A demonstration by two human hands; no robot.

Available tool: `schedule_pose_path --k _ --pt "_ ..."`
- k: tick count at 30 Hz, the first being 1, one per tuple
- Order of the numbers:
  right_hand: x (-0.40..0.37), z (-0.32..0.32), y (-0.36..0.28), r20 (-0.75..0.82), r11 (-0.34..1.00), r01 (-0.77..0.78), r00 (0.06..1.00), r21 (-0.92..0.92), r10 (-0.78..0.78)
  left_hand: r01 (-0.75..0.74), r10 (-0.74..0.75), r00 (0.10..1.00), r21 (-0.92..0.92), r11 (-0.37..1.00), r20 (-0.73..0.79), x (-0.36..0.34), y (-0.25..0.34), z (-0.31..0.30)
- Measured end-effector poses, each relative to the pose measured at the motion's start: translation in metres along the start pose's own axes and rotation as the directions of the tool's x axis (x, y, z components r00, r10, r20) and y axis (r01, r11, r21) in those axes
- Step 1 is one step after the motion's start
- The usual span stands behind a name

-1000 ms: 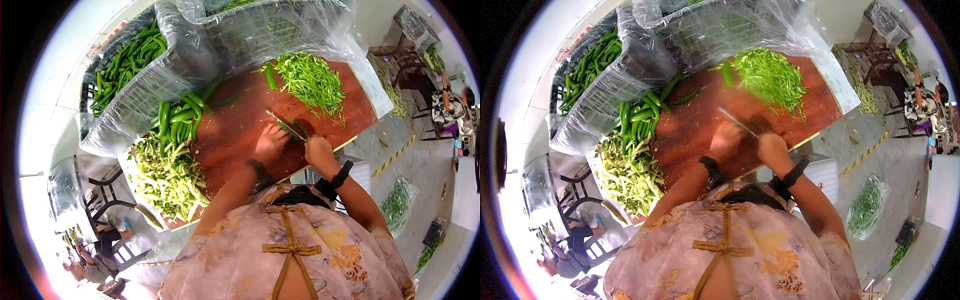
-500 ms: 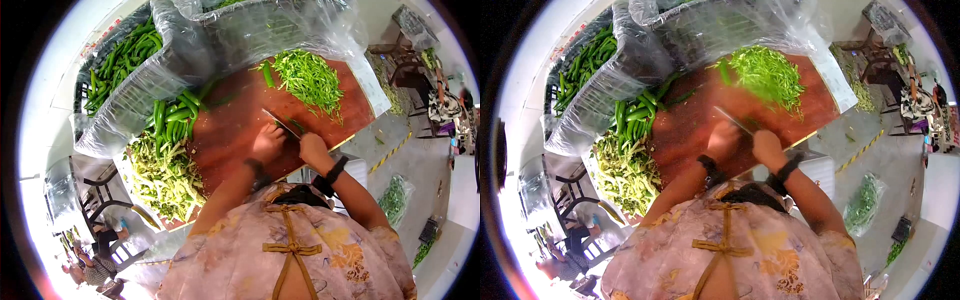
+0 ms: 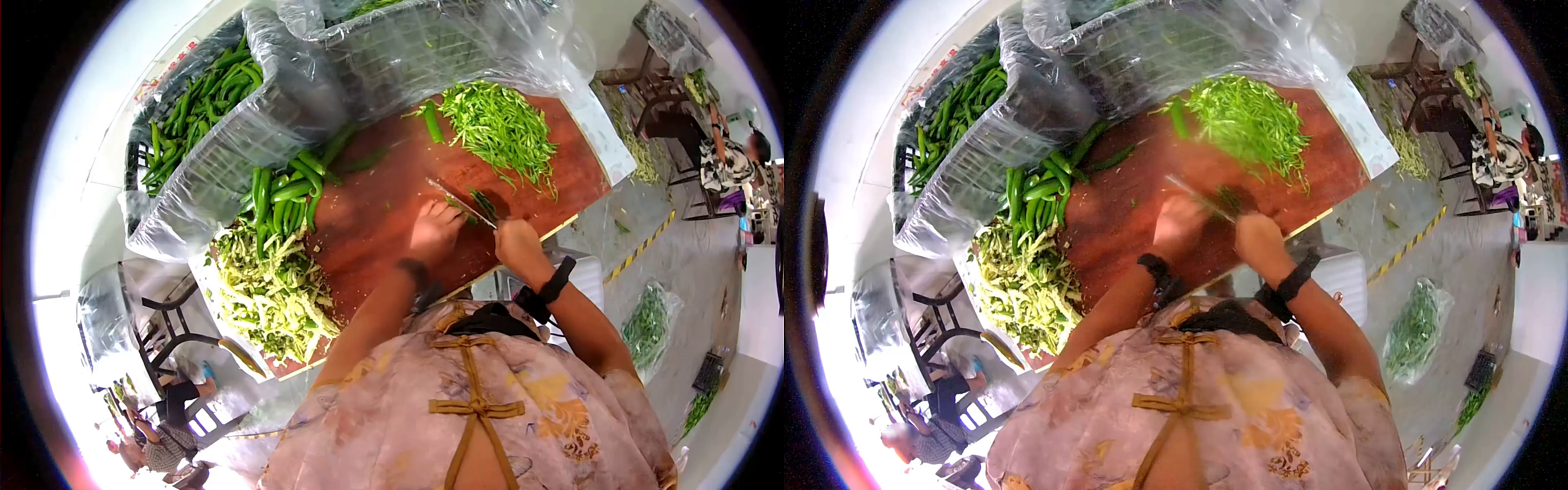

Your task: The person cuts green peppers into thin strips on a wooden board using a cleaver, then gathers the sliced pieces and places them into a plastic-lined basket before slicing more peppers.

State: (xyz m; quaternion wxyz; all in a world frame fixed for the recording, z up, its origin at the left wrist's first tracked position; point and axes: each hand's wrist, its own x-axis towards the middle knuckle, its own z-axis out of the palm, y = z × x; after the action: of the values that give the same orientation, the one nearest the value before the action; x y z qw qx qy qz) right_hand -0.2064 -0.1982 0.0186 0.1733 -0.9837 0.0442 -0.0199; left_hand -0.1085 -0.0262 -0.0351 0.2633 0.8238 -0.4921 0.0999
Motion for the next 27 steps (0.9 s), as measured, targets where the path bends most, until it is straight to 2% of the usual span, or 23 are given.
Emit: schedule_pose_path --k 9,13,15,17,19,21,22,27 --pt "0.002 -0.002 -0.005 0.088 0.999 0.022 0.996 -0.032 -0.019 -0.004 0.004 1.000 -0.033 0.999 -0.012 -0.002 -0.007 0.001" --pt "0.011 0.005 -0.009 0.139 0.999 -0.003 0.990 -0.034 0.007 0.048 -0.046 0.995 -0.011 0.999 0.092 0.000 -0.004 -0.003" --pt "0.027 0.025 -0.007 0.059 0.999 0.005 0.998 -0.045 -0.003 0.073 -0.072 0.989 -0.005 0.997 0.126 0.003 -0.001 0.000" --pt "0.051 0.031 -0.015 0.011 0.998 0.041 0.999 -0.042 -0.041 0.000 0.000 1.000 -0.070 0.998 0.006 0.000 -0.003 -0.001" --pt "0.063 0.035 -0.017 -0.060 0.996 0.076 0.995 -0.040 -0.078 -0.003 0.004 1.000 -0.016 1.000 0.029 -0.002 -0.009 0.006" --pt "0.057 0.037 0.000 -0.079 0.997 0.073 0.994 -0.039 -0.076 0.009 -0.010 0.999 0.017 1.000 0.046 -0.005 -0.009 0.011" --pt "0.048 0.032 0.000 -0.029 0.998 0.016 0.999 -0.061 -0.018 0.023 -0.024 0.998 0.009 1.000 0.058 -0.005 -0.007 0.007" --pt "-0.002 0.001 -0.008 0.020 1.000 -0.004 1.000 -0.013 0.004 0.024 -0.026 0.997 0.027 0.999 0.077 -0.006 -0.001 -0.002"
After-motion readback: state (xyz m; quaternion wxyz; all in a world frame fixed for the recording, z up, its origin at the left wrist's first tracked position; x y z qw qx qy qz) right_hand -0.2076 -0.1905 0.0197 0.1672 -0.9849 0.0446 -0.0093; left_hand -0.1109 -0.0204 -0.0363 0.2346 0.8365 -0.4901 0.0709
